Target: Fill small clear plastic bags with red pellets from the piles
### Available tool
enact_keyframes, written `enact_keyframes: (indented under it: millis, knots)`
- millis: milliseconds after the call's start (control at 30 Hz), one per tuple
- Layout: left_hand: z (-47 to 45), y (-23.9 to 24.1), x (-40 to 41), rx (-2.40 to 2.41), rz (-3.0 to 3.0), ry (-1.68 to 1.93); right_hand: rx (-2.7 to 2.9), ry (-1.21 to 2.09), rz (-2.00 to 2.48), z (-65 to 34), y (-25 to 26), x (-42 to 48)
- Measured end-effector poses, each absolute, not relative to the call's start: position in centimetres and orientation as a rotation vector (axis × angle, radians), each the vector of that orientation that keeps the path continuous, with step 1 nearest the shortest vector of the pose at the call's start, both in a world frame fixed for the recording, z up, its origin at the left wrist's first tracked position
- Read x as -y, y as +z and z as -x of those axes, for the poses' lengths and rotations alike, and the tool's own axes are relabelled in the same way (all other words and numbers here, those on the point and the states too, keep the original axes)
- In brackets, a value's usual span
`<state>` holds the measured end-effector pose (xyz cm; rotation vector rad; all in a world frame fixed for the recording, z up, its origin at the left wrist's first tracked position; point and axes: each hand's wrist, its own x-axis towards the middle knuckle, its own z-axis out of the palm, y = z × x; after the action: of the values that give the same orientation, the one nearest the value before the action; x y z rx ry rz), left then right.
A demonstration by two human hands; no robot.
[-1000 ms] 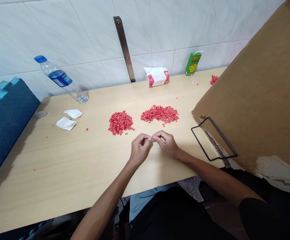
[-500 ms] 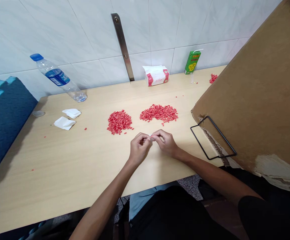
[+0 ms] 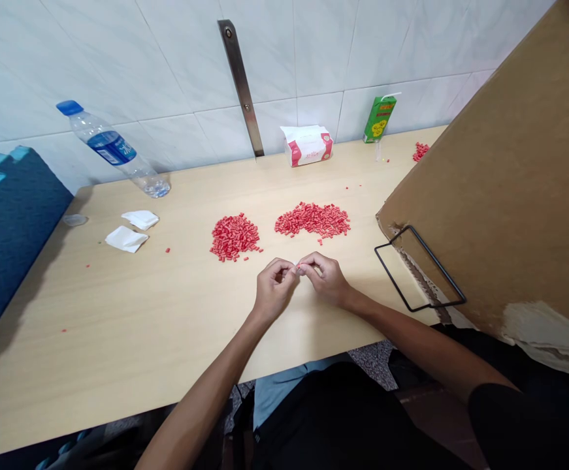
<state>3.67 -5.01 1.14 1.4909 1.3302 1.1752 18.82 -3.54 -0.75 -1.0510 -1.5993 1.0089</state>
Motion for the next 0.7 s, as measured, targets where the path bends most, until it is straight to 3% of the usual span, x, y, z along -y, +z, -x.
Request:
enact_keyframes:
  millis: [700]
  knots:
    - [-3.50, 0.89, 4.81, -1.247, -1.432, 1.151, 1.533, 1.095, 1.022, -18.89, -0.95, 3.39]
